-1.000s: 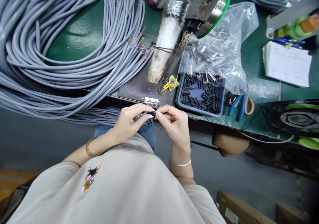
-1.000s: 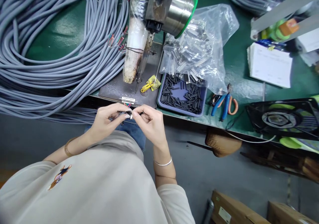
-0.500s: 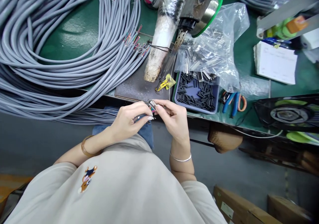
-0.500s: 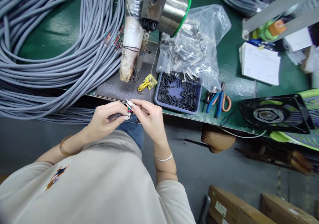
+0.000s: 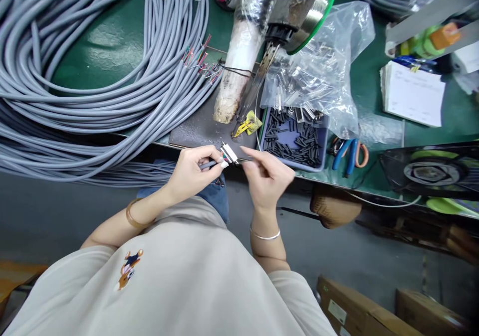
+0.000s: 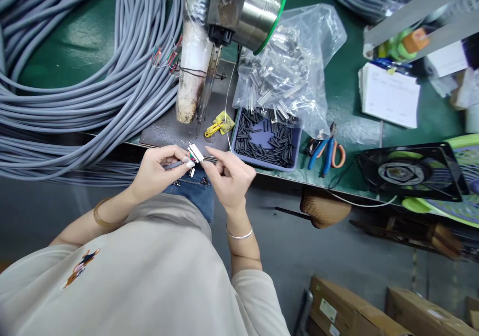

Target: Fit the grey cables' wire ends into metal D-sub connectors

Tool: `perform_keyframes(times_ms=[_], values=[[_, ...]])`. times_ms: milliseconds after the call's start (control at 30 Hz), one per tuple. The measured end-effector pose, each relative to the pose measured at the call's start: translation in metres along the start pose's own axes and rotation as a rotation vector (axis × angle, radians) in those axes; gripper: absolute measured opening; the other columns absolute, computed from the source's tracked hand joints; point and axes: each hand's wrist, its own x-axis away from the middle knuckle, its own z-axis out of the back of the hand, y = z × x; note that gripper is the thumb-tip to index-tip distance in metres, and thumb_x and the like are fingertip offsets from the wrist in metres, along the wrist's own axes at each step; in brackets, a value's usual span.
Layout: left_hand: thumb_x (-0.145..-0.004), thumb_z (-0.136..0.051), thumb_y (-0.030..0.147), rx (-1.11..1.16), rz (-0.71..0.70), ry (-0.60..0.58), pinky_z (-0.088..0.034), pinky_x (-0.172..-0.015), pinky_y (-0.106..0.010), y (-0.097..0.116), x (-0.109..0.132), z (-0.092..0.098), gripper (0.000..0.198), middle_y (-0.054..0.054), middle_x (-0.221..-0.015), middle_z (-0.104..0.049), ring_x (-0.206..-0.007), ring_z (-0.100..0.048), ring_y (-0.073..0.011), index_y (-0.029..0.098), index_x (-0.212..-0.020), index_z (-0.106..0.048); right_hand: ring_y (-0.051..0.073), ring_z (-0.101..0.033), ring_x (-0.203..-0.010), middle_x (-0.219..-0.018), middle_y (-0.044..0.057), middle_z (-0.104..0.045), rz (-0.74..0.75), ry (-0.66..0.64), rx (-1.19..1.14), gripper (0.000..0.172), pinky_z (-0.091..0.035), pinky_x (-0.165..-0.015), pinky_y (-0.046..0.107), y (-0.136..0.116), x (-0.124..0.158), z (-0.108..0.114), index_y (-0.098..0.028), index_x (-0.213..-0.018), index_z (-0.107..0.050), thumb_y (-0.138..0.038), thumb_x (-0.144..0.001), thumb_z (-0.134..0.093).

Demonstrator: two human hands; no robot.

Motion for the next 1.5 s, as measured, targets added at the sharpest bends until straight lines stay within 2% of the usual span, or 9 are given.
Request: perform_keyframes(times_ms=[100,167,233,300,400,600,1000,1233,1500], values=[[-0.080,-0.073,0.023,0.013,0.049,0.026,-0.041,-0.051,-0.019,-0.001,-0.005,0.002,0.016,-0.001,-0.067,-0.067,-0.053,-0.052,-0.0071,0.016,-0.070,-0.063,0.010,-0.044,-0.040,-0.055,-0.006,-0.049,0.059,0.269,-0.175,0.028,-0.034,-0.042,0.026,0.001,0.001,0.006,-0.023,-0.108,-0.072,-0.041,-0.102,-0.051],[-0.078,-0.075,0.024,0.021,0.064,0.041,-0.040,-0.050,-0.019,-0.002,-0.009,0.004,0.017,0.000,-0.067,-0.066,-0.053,-0.052,-0.0065,0.016,-0.069,-0.062,0.009,-0.045,-0.038,-0.062,-0.007,-0.060,0.040,0.324,-0.272,0.018,-0.035,-0.040,0.024,0.000,0.002,0.008,-0.026,-0.116,-0.065,-0.032,-0.100,-0.057],[-0.076,-0.076,0.024,0.036,0.061,0.058,-0.039,-0.049,-0.018,-0.004,-0.013,0.005,0.018,0.000,-0.067,-0.065,-0.053,-0.052,-0.0066,0.016,-0.068,-0.062,0.009,-0.061,-0.046,-0.081,-0.004,-0.075,-0.019,0.254,-0.251,0.017,-0.049,-0.047,0.024,0.000,0.003,0.008,-0.027,-0.118,-0.061,-0.025,-0.101,-0.059],[-0.075,-0.077,0.024,0.052,0.048,0.069,-0.038,-0.048,-0.018,-0.005,-0.018,0.006,0.019,0.000,-0.067,-0.064,-0.053,-0.053,-0.0069,0.016,-0.068,-0.061,0.014,-0.077,-0.069,-0.096,0.001,-0.080,-0.070,0.148,-0.197,0.011,-0.062,-0.065,0.027,0.001,0.004,0.004,-0.025,-0.112,-0.063,-0.024,-0.101,-0.061],[-0.075,-0.077,0.025,0.058,0.028,0.073,-0.038,-0.047,-0.018,-0.003,-0.025,0.005,0.020,0.000,-0.066,-0.063,-0.054,-0.053,-0.0074,0.017,-0.068,-0.060,0.019,-0.080,-0.094,-0.106,0.005,-0.081,-0.089,-0.009,-0.198,0.005,-0.066,-0.081,0.030,0.004,0.003,-0.004,-0.022,-0.096,-0.065,-0.025,-0.097,-0.068],[-0.075,-0.078,0.022,0.004,-0.001,0.116,-0.041,-0.049,-0.019,0.003,-0.035,0.002,0.020,0.000,-0.066,-0.063,-0.055,-0.053,-0.0076,0.017,-0.068,-0.060,0.018,-0.080,-0.097,-0.110,0.005,-0.081,-0.055,-0.015,-0.211,0.009,-0.066,-0.077,0.028,0.003,-0.007,-0.017,-0.022,-0.088,-0.063,-0.021,-0.095,-0.067],[-0.078,-0.071,0.020,-0.060,-0.023,0.164,-0.034,-0.048,-0.019,0.017,-0.033,0.003,0.014,0.002,-0.062,-0.059,-0.052,-0.046,-0.0057,0.016,-0.069,-0.061,0.021,-0.080,-0.096,-0.109,0.004,-0.081,0.035,-0.009,-0.157,0.007,-0.068,-0.082,0.035,0.000,-0.017,-0.014,-0.024,-0.088,-0.069,-0.021,-0.094,-0.069],[-0.079,-0.074,0.021,-0.047,-0.001,0.133,-0.036,-0.048,-0.019,0.016,-0.034,0.006,0.014,0.000,-0.064,-0.061,-0.055,-0.050,-0.0066,0.016,-0.070,-0.065,0.019,-0.079,-0.096,-0.104,0.001,-0.081,0.155,0.006,-0.101,0.011,-0.065,-0.085,0.033,-0.004,-0.022,-0.012,-0.026,-0.093,-0.071,-0.015,-0.093,-0.071],[-0.078,-0.072,0.019,-0.095,0.033,0.111,-0.035,-0.047,-0.018,0.012,-0.032,0.006,0.012,0.001,-0.062,-0.061,-0.051,-0.046,-0.0053,0.015,-0.069,-0.064,0.017,-0.079,-0.092,-0.100,0.001,-0.081,0.126,-0.016,-0.097,0.012,-0.064,-0.079,0.028,0.001,-0.019,-0.014,-0.024,-0.089,-0.067,-0.014,-0.091,-0.073]])
